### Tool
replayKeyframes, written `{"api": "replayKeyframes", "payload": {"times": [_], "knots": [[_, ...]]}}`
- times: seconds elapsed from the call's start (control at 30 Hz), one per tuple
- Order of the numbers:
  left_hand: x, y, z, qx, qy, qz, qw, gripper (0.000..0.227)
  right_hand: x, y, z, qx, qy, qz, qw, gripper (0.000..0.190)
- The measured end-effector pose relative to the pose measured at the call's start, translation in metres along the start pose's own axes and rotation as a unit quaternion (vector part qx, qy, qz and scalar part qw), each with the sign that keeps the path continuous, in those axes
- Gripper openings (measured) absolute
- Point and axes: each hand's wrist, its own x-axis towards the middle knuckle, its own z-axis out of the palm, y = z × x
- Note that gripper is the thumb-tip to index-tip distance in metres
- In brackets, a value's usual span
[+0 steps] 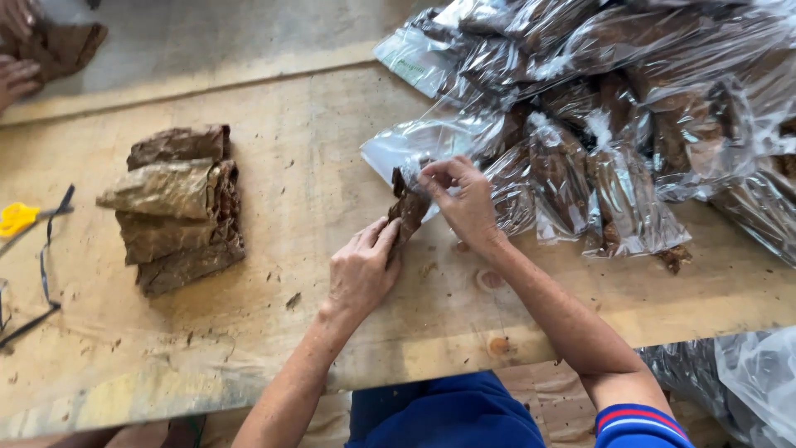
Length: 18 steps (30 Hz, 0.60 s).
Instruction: The person places dried brown leaves into clear plastic bags, seals them, and stacks them on the table. The person repeats this process for multiple leaf bundles.
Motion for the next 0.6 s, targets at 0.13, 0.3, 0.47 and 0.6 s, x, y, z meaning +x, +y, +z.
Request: {"api": "replayKeyframes", "payload": {"times": [0.13, 0.3, 0.47, 0.6], "knots": [[0.029, 0.016, -0.035, -0.207, -0.159, -0.182, 0.948, 0.099, 0.003, -0.004, -0.004, -0.008, 0.002, -0.021, 1.0, 0.011], [0.057, 0.018, -0.042, -0.26, -0.246, -0.189, 0.914, 0.112, -0.004, -0.007, -0.002, -0.062, -0.019, -0.023, 0.998, 0.011], [0.055, 0.028, -0.023, -0.176, -0.324, -0.158, 0.916, 0.091, -0.009, 0.001, 0.004, -0.085, -0.025, -0.036, 0.995, 0.008], [0.035, 0.015, 0.013, -0.077, -0.289, -0.094, 0.95, 0.082, -0.016, 0.02, 0.022, -0.118, 0.032, -0.098, 0.988, 0.008]]}}
